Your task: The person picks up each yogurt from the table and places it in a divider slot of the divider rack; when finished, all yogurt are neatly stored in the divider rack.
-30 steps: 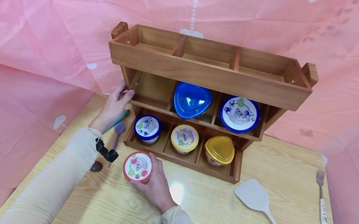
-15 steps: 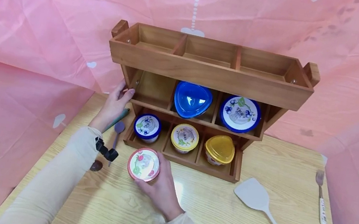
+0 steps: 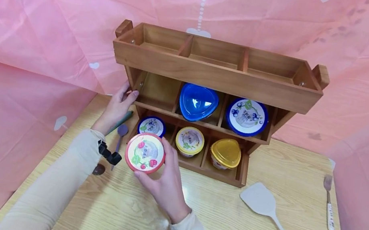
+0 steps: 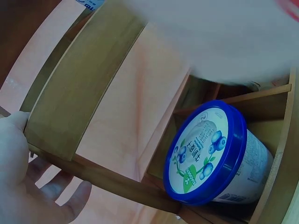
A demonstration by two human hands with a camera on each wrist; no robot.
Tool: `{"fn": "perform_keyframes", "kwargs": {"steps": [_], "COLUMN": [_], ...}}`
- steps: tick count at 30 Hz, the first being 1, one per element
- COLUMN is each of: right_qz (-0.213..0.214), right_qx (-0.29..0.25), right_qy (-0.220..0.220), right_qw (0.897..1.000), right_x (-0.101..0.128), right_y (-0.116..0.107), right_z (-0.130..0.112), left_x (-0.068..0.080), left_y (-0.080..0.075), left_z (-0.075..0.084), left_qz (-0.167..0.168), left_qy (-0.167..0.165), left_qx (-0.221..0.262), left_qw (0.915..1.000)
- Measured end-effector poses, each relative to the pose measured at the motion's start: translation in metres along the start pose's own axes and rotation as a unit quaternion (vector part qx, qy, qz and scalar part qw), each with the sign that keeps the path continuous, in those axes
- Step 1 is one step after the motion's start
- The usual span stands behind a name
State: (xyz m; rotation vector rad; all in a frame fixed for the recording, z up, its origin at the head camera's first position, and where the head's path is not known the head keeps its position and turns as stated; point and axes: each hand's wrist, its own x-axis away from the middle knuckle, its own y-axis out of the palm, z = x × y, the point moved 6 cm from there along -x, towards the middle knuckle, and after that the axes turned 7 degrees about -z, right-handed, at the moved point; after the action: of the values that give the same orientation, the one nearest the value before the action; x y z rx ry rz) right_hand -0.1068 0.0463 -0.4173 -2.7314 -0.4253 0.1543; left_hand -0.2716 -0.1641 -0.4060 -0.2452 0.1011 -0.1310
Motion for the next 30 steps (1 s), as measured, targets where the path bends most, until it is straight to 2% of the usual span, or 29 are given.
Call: {"fn": "perform_keyframes", "kwargs": {"steps": [3, 14, 20, 27, 30], "right_qz": [0.008, 0.054, 0.067, 0.094, 0.099], "right_qx": [-0.004, -0.002, -0.004, 0.014, 0.017], "right_qy": [-0.013, -0.044, -0.059, -0.073, -0.076], "right_qw": [1.000, 0.998, 0.996, 0.993, 0.992], "right_x": [-0.008, -0.049, -0.071, -0.093, -0.101], "right_y": [-0.003, -0.014, -0.015, -0.017, -0.017], "right_z": [-0.014, -0.051, -0.062, -0.068, -0.069], "left_x": [-0.002, -0.001, 0.001, 0.001, 0.000], "left_y": [-0.001, 0.000, 0.002, 0.000, 0.000], "left_z": [-0.006, -0.008, -0.010, -0.010, -0.010], "left_qz": [0.002, -0.002, -0.017, 0.001, 0.002], "left_qy": [-0.004, -0.016, -0.039, -0.064, -0.063], "left_qx": [-0.006, -0.022, 0.006, -0.020, -0.028], "left_qw": [1.0000, 0.9996, 0.9991, 0.9977, 0.9976]}}
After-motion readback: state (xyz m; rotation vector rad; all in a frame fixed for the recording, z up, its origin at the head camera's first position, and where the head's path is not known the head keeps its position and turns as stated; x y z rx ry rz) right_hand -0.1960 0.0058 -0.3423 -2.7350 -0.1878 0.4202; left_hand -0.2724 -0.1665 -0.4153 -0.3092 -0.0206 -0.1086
